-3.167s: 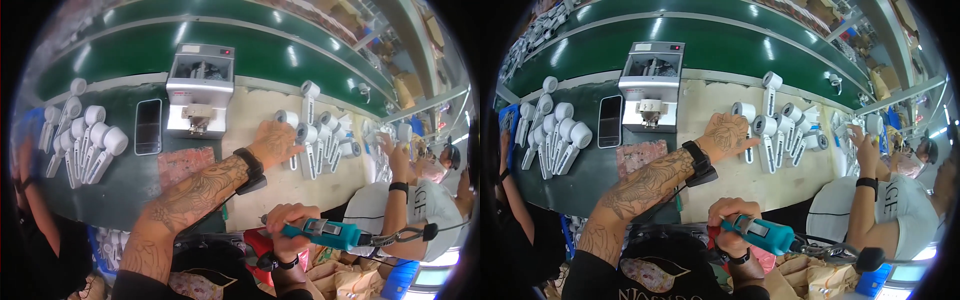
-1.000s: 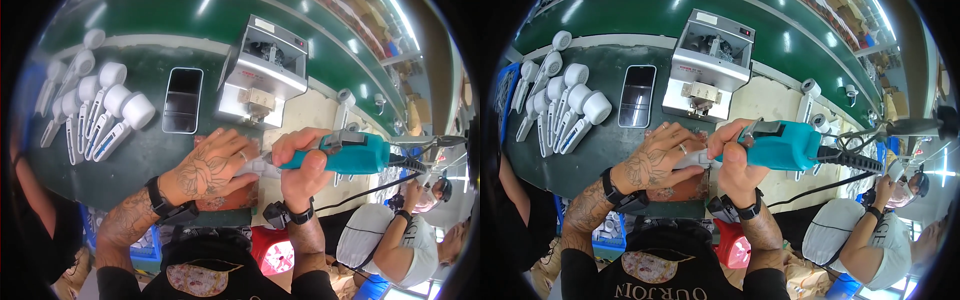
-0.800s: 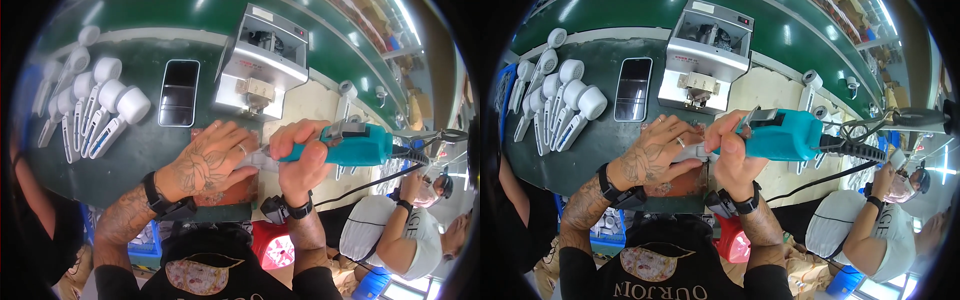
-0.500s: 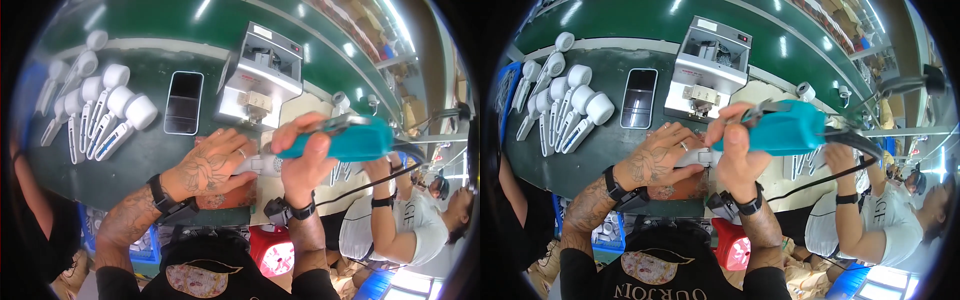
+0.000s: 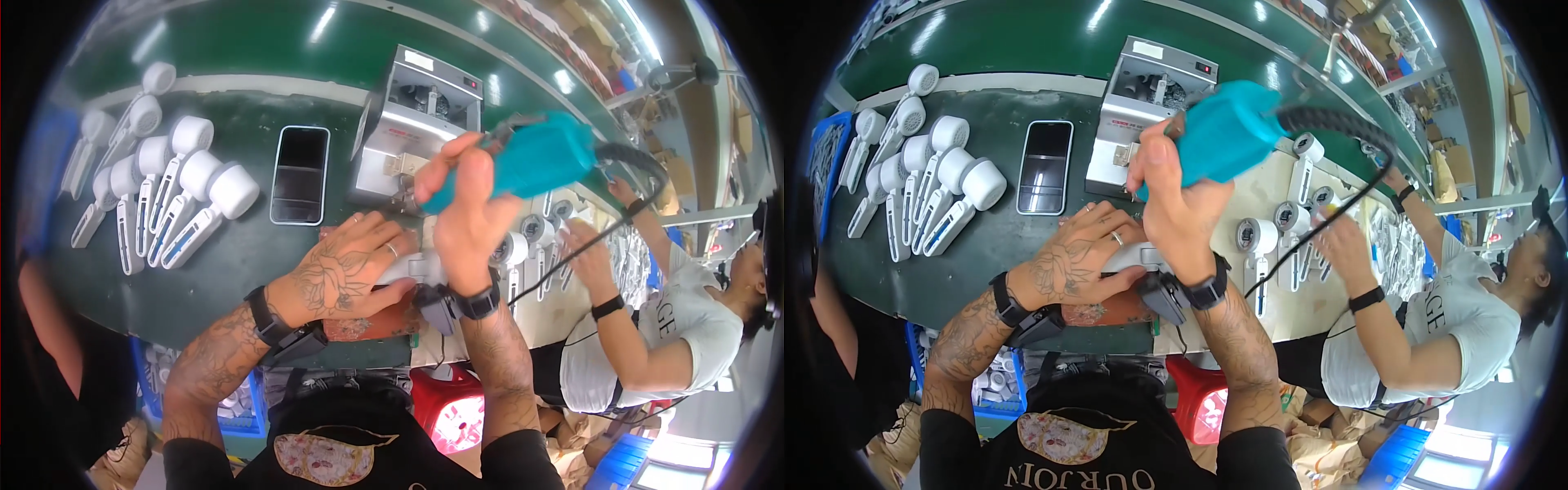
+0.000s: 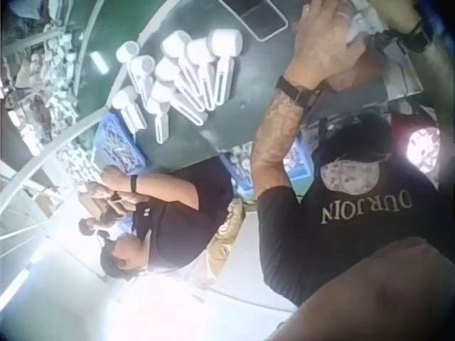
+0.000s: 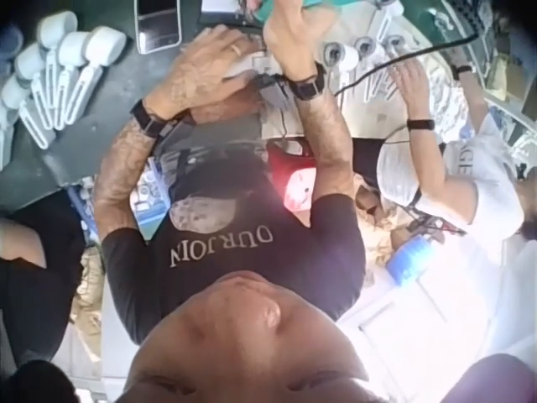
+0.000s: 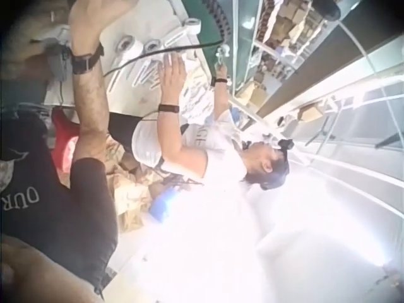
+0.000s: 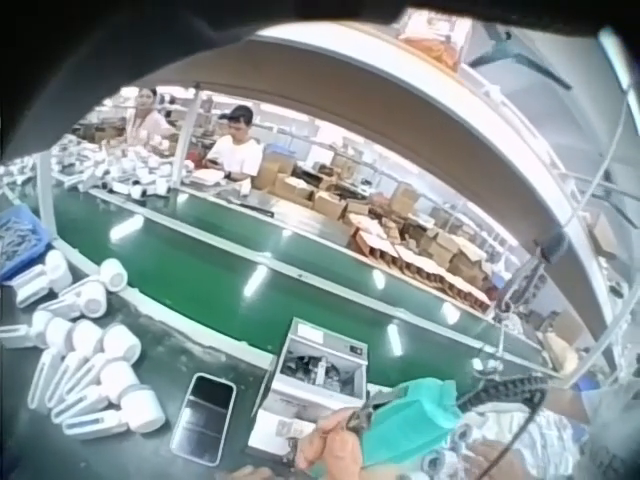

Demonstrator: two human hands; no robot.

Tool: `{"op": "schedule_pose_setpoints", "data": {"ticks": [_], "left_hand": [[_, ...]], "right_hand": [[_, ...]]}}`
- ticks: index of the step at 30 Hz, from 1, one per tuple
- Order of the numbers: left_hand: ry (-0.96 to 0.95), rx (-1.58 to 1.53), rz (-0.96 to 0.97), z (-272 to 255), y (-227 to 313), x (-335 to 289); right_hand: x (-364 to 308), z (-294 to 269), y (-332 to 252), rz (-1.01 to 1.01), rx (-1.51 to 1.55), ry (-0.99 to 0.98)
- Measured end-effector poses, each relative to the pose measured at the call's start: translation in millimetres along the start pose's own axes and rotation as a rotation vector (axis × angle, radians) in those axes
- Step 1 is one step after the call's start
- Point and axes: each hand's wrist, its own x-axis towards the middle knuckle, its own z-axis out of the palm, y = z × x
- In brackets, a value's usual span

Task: Assembling electronic components using a powered dispenser tool on an assembly line.

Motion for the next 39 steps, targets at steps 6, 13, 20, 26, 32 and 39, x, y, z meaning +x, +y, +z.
{"op": "schedule_pose_setpoints", "data": {"ticks": [6, 13, 20, 26, 32, 39], "left_hand": [[-0.025, -0.035, -0.017, 2.1, 0.3, 6.6], [-0.095, -0.009, -0.073, 1.2, 1.7, 1.4], [-0.090, -0.033, -0.080, 5.2, -0.3, 4.5], [-0.132, -0.012, -0.071, -0.5, 7.3, 16.5], [0.043, 0.009, 0.097, 8.6, -1.7, -8.0], [0.263, 0.109, 0.031, -15.2, 65.5, -79.9]], "right_hand": [[-44.7, -37.3, -34.8, 0.065, 0.025, -0.018], [-71.1, -42.9, -26.6, 0.106, 0.020, 0.008], [-73.5, -47.2, -11.2, 0.098, 0.103, -0.031], [-73.0, -48.3, -13.5, 0.026, 0.128, -0.002], [-86.7, -49.1, -7.3, -0.099, -0.349, 0.032], [-136.0, -79.2, -83.9, -0.143, 0.368, 0.312]]}}
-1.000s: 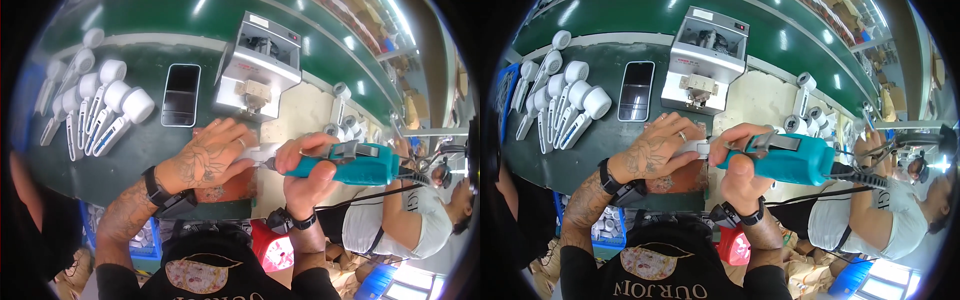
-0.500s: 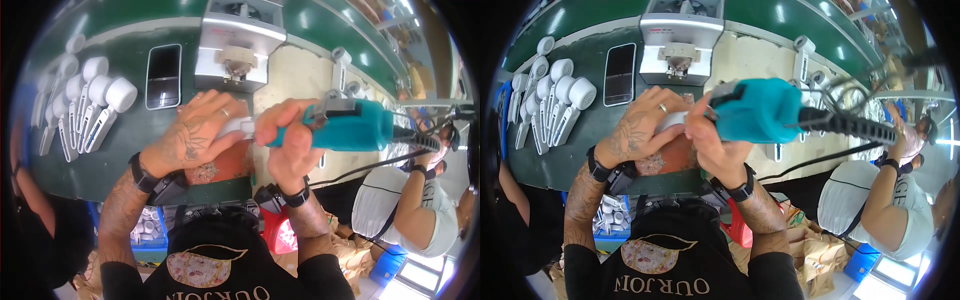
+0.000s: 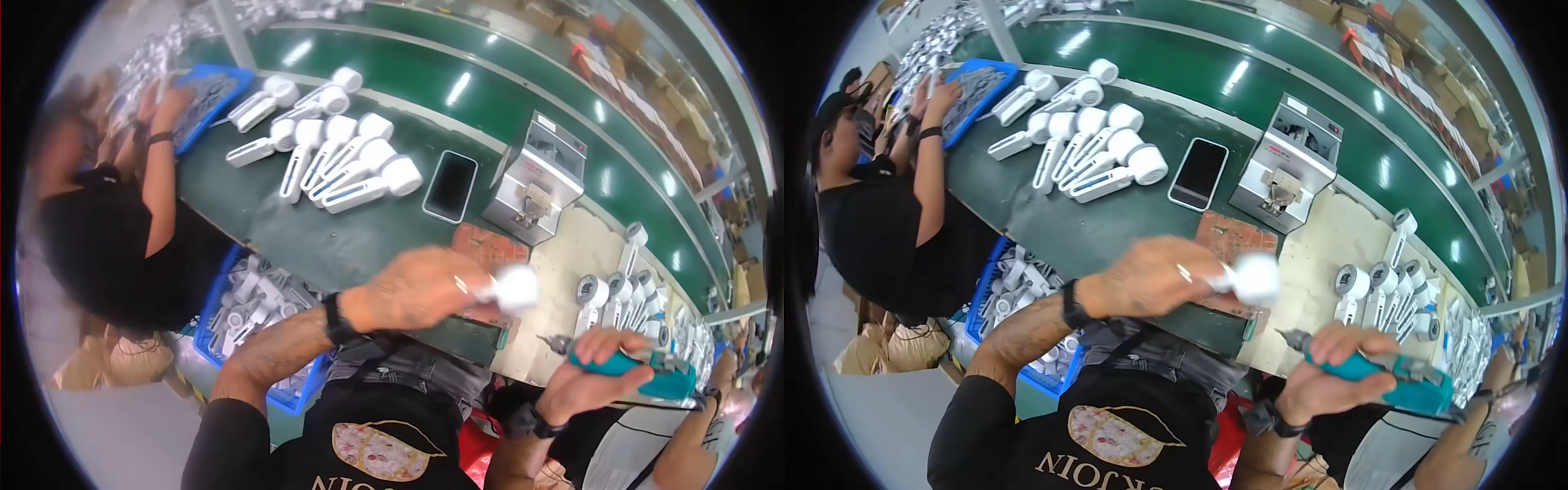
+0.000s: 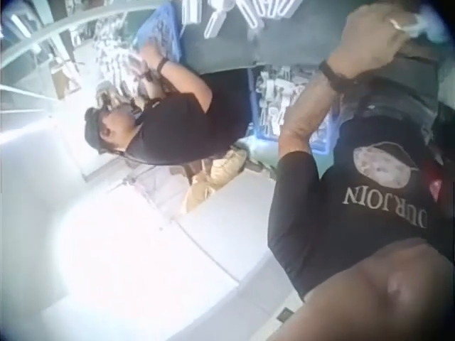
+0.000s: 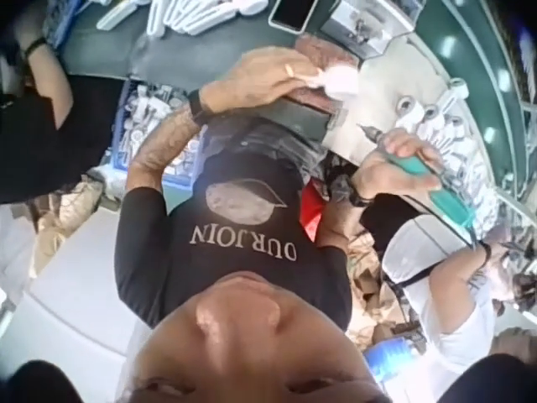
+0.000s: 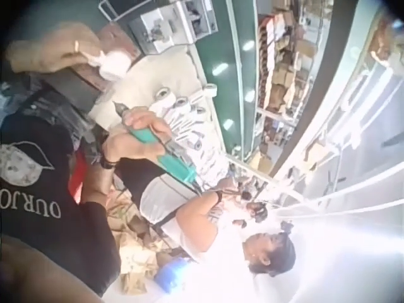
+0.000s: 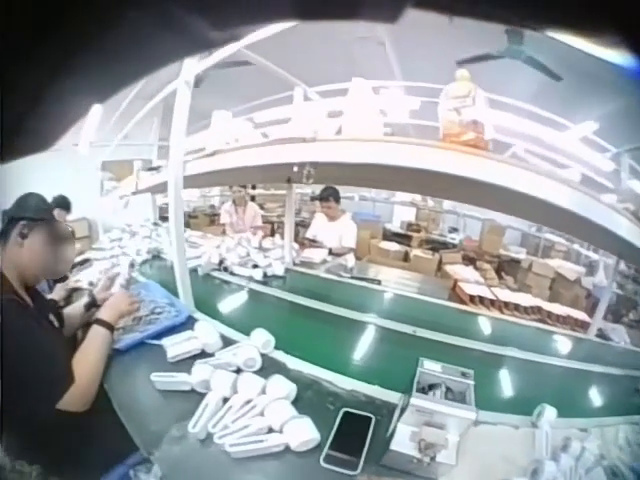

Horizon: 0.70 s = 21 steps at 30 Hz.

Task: Assembling electronic components using a powered dispenser tool on an assembly line.

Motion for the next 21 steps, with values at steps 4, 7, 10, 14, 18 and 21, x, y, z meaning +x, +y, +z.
{"op": "schedule_pose_setpoints", "data": {"ticks": [4, 7, 10, 14, 18, 21], "left_hand": [[0.381, 0.388, -0.403, -91.2, -38.8, -49.5], [0.594, 0.750, -0.441, -164.4, -96.0, -91.0], [0.579, 1.033, -0.518, -180.0, -114.1, -91.6], [0.494, 0.788, -0.266, -115.8, -83.5, -22.0], [0.162, 0.868, -0.164, -28.3, -89.9, 45.2], [-0.317, 0.971, -0.522, -5.4, -100.8, 81.8]], "right_hand": [[-16.2, -16.1, -18.1, 0.009, -0.071, 0.006], [-28.4, -19.6, -8.4, 0.159, -0.020, -0.020], [-30.0, -28.6, -7.3, 0.123, -0.105, -0.117], [-26.0, -33.4, -3.4, 0.117, -0.152, -0.151], [-9.8, -33.9, 10.7, 0.175, -0.211, -0.055], [9.7, -34.3, 36.1, 0.174, -0.343, -0.071]]}}
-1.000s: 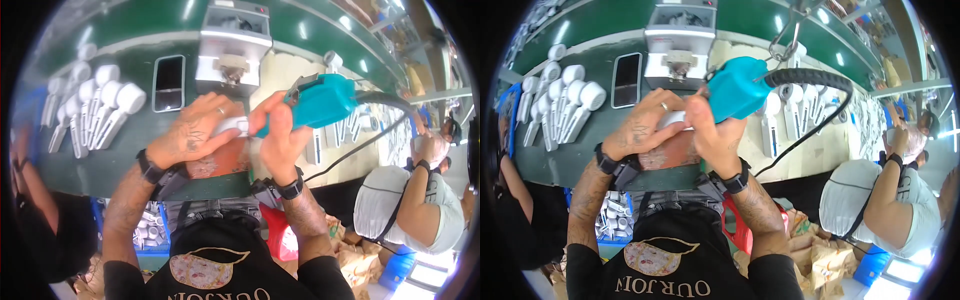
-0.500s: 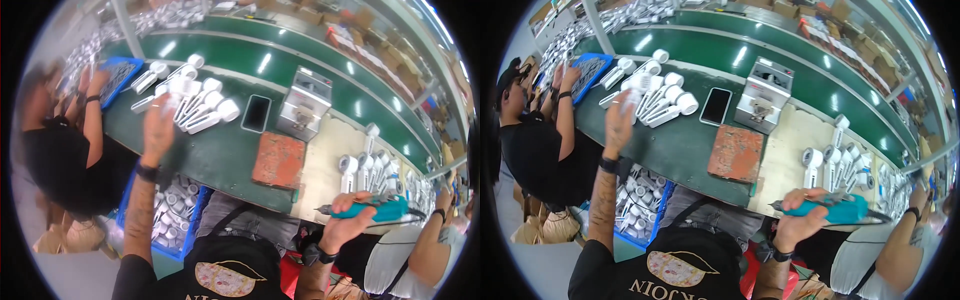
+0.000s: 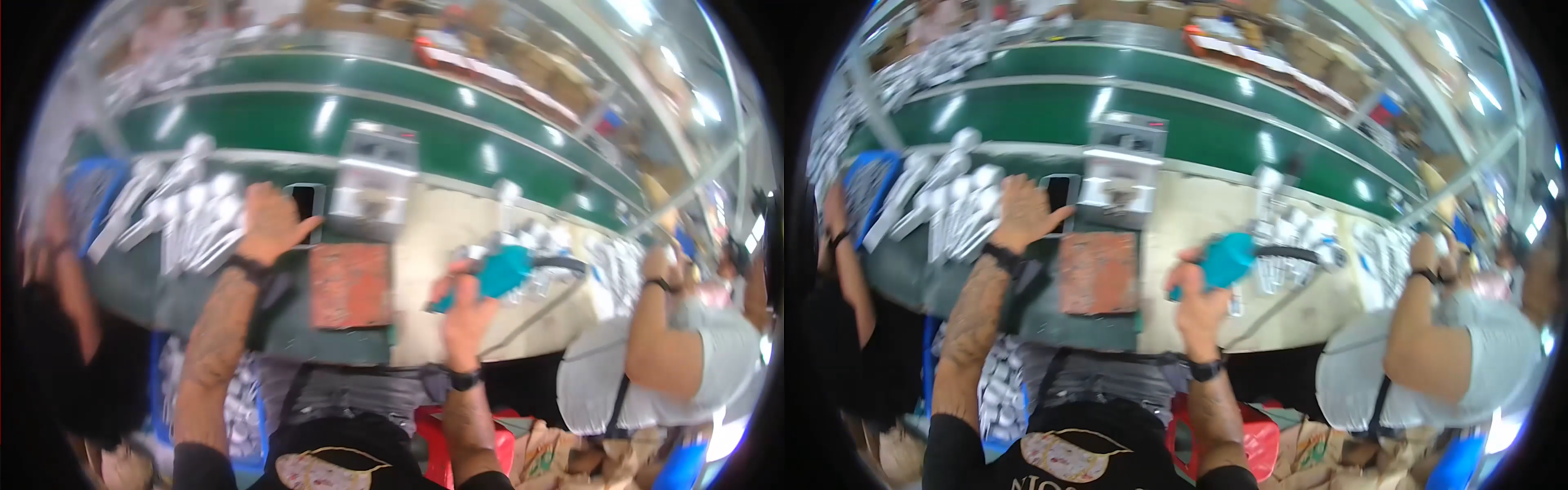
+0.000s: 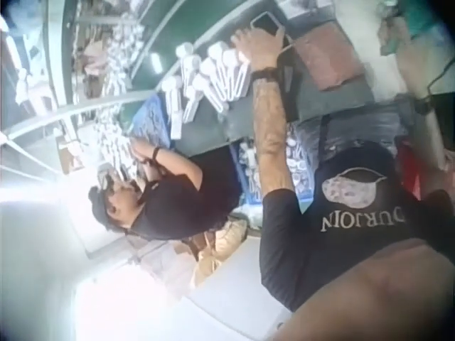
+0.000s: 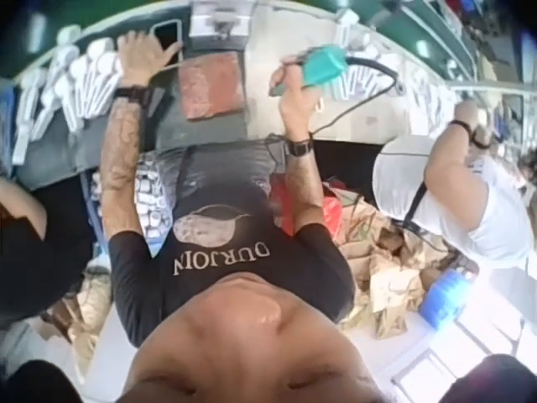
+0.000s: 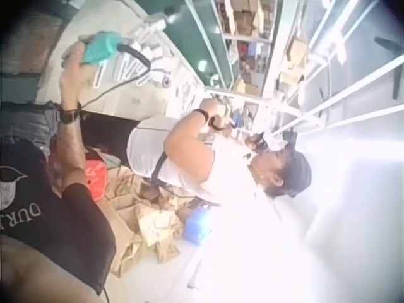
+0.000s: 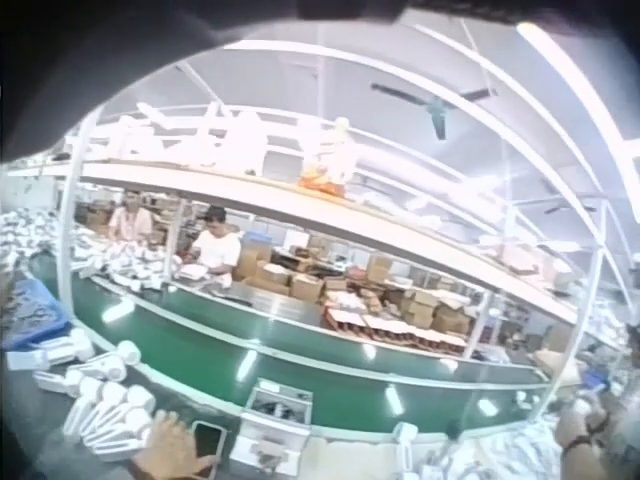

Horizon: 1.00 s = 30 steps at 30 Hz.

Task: Assembling electronic components using a powered dispenser tool on an assembly line.

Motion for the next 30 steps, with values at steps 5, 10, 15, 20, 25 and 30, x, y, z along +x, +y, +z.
{"op": "schedule_pose_setpoints", "data": {"ticks": [5, 10, 15, 20, 25, 30], "left_hand": [[0.119, -0.156, -0.108, 14.1, -1.9, 13.8], [0.204, -0.400, -0.058, 33.9, 6.3, 25.2], [-0.020, -1.849, -0.218, -15.9, 14.3, 11.2], [-0.251, -1.994, -0.044, 9.5, 4.1, -9.7], [-0.243, -2.182, -0.489, 12.6, 1.3, -5.0], [-0.209, -2.679, -0.308, 19.6, -2.2, 5.7]], "right_hand": [[40.5, 17.2, 15.5, -0.059, 0.082, 0.081], [81.2, 27.5, 21.5, -0.034, 0.069, 0.025], [90.7, 18.7, 40.6, -0.106, -0.073, 0.011], [83.4, 23.3, 61.5, -0.117, -0.087, 0.058], [67.8, 20.8, 83.0, 0.006, -0.105, 0.184], [75.9, 19.5, 75.5, -0.217, -0.049, 0.192]]}}
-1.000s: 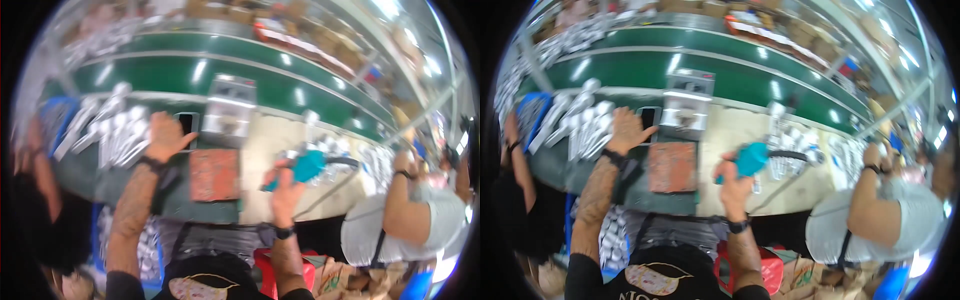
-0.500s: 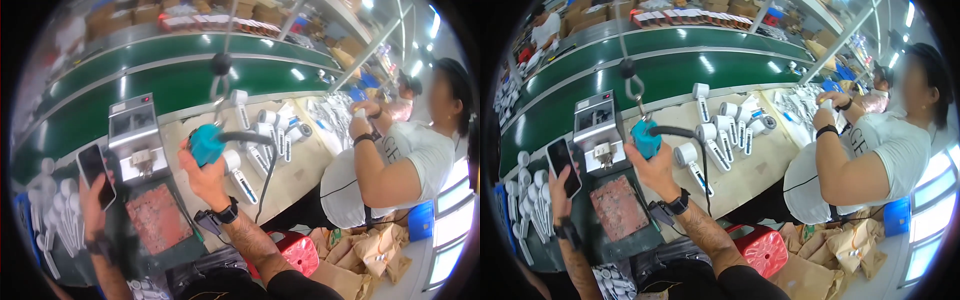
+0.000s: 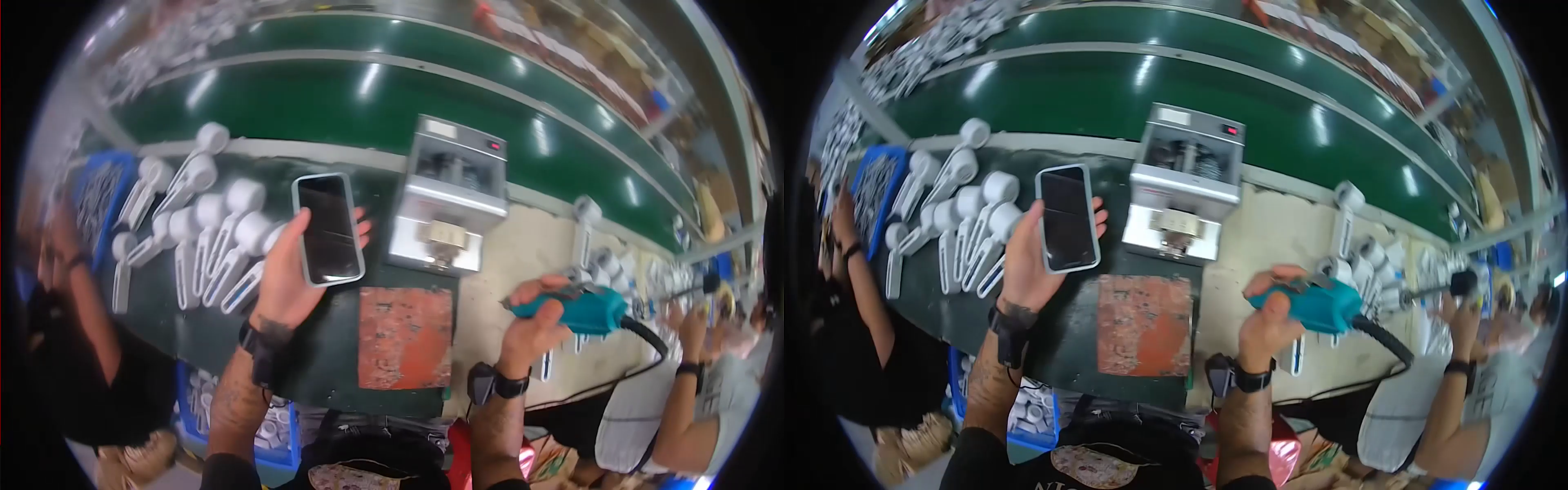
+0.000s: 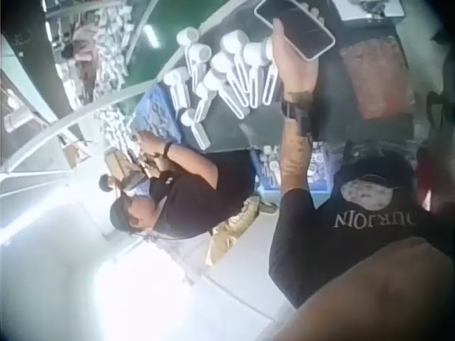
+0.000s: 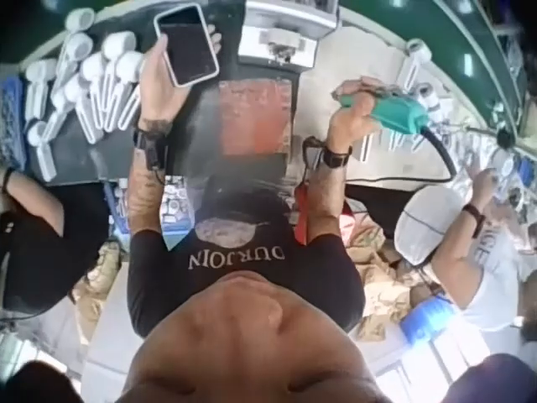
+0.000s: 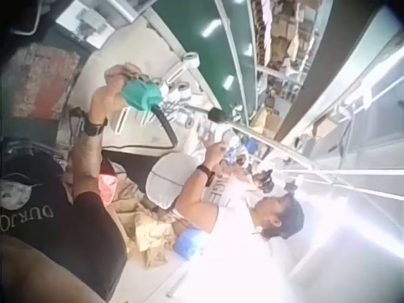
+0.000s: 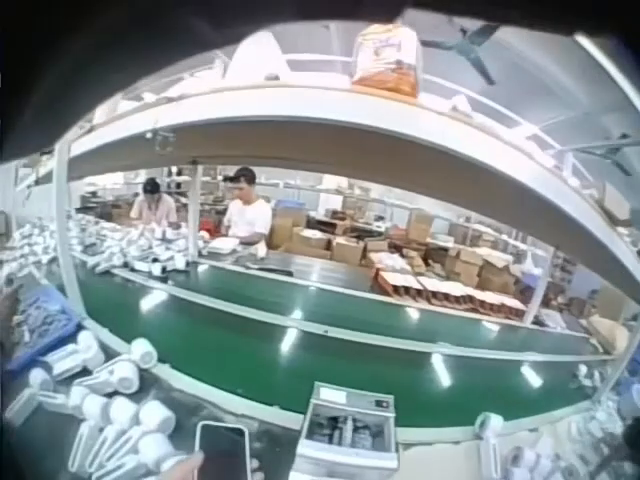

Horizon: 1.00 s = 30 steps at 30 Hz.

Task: Assembling electronic components using a powered dispenser tool on an assembly line.

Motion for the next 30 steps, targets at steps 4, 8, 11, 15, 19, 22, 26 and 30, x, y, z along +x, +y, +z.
{"op": "schedule_pose_setpoints", "data": {"ticks": [4, 8, 11, 15, 19, 22, 26, 30], "left_hand": [[-0.064, -0.170, 0.047, -2.7, 21.7, -12.3], [-0.032, 0.132, 0.079, -5.9, 16.5, -9.2], [-0.094, 0.373, 0.160, -5.4, 6.6, -9.7], [0.059, 0.343, -0.036, -6.5, 1.9, -4.8], [-0.061, 0.203, -0.059, -18.0, -4.6, 4.8], [-0.051, 0.185, 0.024, -14.0, -4.6, 8.5], [-0.065, 0.206, 0.037, -10.7, -1.0, 4.6], [-0.054, 0.266, 0.058, -13.0, 0.8, -0.6]], "right_hand": [[-5.5, 13.7, -1.3, 0.012, 0.014, -0.049], [-5.5, 16.1, -4.0, 0.015, -0.004, -0.053], [-6.8, 20.8, -5.4, 0.013, -0.022, -0.058], [-8.0, 17.0, -2.7, 0.008, -0.048, -0.052], [-4.8, 14.4, -5.5, -0.002, -0.017, -0.078], [-3.8, 18.1, -5.3, -0.017, -0.020, -0.085], [-7.8, 14.7, -1.4, -0.003, -0.001, -0.097], [-10.3, 16.7, -0.2, -0.006, -0.027, -0.095]]}}
